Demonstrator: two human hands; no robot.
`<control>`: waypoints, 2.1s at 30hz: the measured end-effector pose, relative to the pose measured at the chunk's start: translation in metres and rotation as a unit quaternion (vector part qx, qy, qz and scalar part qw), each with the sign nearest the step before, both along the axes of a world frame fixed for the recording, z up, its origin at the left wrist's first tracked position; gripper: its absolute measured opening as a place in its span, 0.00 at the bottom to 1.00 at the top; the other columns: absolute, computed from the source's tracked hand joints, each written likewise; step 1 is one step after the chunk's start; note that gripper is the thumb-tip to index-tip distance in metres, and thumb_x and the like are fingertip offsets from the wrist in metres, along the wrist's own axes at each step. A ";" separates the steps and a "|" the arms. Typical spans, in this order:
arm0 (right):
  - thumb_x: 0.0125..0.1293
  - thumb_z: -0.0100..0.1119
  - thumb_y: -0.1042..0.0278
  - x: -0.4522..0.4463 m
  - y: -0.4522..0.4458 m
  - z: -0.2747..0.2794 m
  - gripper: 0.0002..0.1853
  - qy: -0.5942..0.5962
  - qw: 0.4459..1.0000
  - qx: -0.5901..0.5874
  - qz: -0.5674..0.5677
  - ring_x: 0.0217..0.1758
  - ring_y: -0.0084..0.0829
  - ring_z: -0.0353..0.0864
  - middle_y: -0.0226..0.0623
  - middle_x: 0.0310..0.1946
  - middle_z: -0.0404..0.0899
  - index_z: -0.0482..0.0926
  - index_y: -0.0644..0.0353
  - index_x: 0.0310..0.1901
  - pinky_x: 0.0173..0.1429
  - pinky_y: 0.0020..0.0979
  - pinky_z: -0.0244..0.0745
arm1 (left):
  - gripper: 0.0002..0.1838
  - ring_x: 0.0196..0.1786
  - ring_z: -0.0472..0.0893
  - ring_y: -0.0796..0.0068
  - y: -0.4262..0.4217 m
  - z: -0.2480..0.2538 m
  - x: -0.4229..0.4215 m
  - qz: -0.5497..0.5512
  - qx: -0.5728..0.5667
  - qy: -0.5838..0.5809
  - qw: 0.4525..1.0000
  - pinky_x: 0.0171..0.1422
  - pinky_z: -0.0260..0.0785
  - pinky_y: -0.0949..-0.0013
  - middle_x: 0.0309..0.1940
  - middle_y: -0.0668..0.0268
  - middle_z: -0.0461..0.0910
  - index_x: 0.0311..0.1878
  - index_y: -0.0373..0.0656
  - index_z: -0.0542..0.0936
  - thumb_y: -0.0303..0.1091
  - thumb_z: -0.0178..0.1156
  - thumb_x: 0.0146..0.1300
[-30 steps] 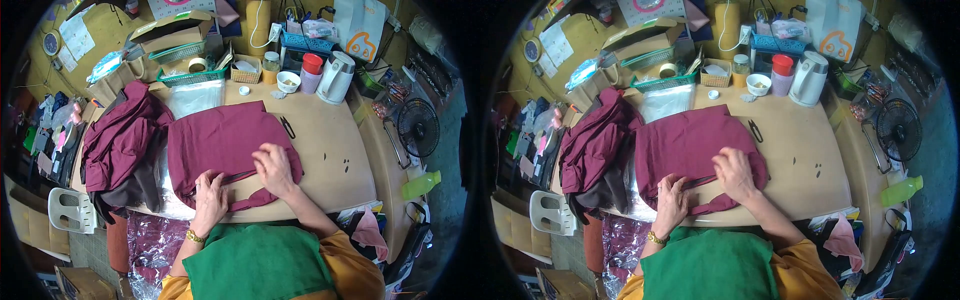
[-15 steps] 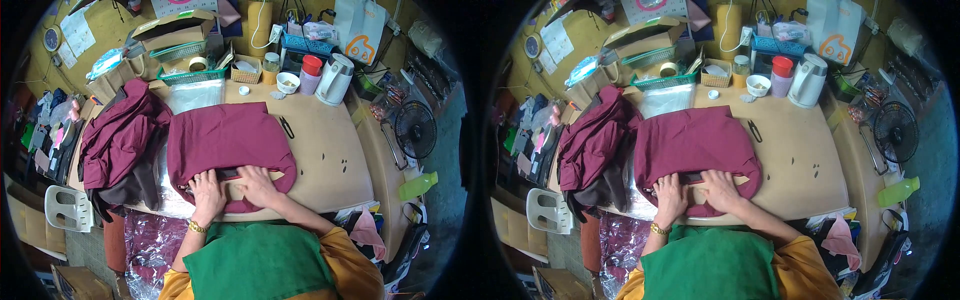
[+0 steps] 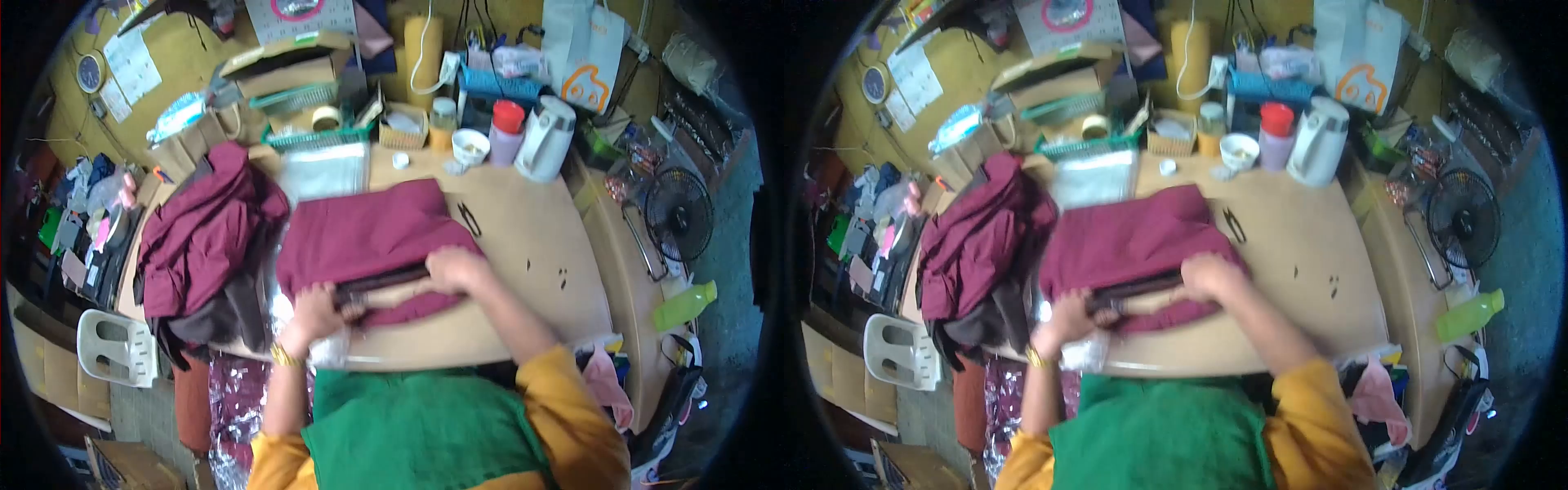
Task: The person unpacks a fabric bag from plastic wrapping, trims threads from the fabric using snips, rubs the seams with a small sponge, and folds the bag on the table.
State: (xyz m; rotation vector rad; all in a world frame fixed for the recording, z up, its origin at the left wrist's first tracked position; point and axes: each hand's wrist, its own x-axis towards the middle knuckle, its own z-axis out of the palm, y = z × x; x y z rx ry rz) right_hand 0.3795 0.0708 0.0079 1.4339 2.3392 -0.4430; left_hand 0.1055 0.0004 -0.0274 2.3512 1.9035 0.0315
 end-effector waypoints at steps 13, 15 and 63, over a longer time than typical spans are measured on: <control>0.57 0.72 0.55 0.095 0.069 -0.103 0.32 0.242 0.900 0.274 -0.237 0.61 0.50 0.72 0.53 0.58 0.69 0.74 0.62 0.61 0.63 0.45 0.71 | 0.34 0.59 0.75 0.44 -0.074 -0.015 0.033 -0.039 0.108 -0.097 0.989 0.66 0.63 0.42 0.54 0.48 0.76 0.64 0.35 0.72 0.53 0.62 0.64; 0.59 0.71 0.55 0.081 0.090 -0.105 0.31 0.223 0.899 0.303 -0.224 0.61 0.49 0.73 0.53 0.56 0.71 0.75 0.61 0.61 0.63 0.43 0.71 | 0.23 0.45 0.84 0.53 -0.068 0.022 0.022 -0.032 -0.099 -0.316 0.943 0.52 0.75 0.54 0.40 0.53 0.83 0.50 0.39 0.84 0.48 0.67 0.61; 0.65 0.59 0.69 -0.033 -0.097 -0.065 0.11 0.455 0.888 0.051 -0.037 0.42 0.45 0.79 0.43 0.41 0.77 0.80 0.65 0.46 0.48 0.45 0.73 | 0.15 0.31 0.69 0.80 -0.058 -0.013 0.045 0.021 -0.107 -0.526 0.843 0.37 0.68 0.68 0.24 0.64 0.73 0.47 0.33 0.79 0.37 0.54 0.75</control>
